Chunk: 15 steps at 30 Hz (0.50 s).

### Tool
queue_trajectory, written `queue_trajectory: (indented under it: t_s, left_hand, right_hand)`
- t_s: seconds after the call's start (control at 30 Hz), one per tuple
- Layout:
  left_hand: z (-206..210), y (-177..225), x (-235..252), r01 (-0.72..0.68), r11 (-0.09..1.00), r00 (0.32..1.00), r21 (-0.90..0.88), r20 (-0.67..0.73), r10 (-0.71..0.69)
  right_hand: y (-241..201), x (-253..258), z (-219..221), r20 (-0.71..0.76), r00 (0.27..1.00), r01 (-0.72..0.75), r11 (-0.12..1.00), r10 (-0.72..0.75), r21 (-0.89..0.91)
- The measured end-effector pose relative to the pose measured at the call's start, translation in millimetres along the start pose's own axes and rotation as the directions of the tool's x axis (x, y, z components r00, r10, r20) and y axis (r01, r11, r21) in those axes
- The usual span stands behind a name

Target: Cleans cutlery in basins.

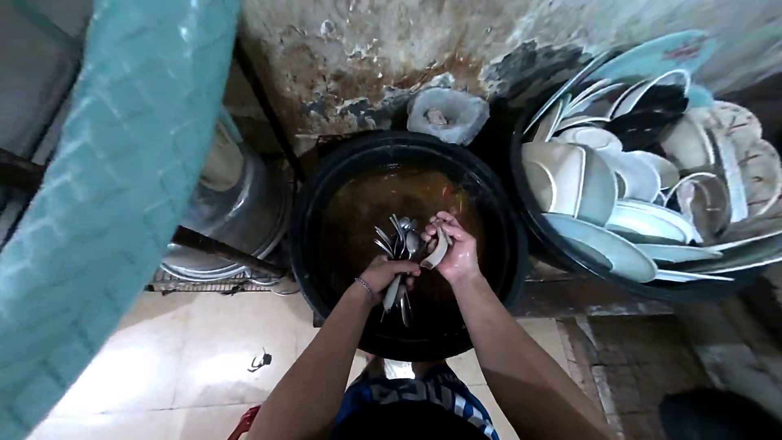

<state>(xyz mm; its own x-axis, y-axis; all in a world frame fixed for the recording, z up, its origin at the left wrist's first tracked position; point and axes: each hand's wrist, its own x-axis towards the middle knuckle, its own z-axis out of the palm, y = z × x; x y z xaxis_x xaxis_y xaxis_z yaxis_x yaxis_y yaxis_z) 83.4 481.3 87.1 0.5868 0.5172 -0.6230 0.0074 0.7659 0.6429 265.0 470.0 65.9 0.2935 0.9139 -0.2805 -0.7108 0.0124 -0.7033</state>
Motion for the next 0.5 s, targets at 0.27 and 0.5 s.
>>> queue_trajectory:
  t_s: [0.27, 0.5]
  left_hand:
    - [-17, 12, -24, -0.102, 0.983, 0.989, -0.152, -0.120, 0.085]
    - [-35, 17, -25, -0.217, 0.953, 0.962, -0.210, -0.211, 0.172]
  right_hand:
    - [-7, 4, -1, -0.167, 0.952, -0.253, 0.967, 0.256, 0.039]
    - [1, 7, -2, -0.341, 0.841, -0.390, 0.907, 0.420, 0.157]
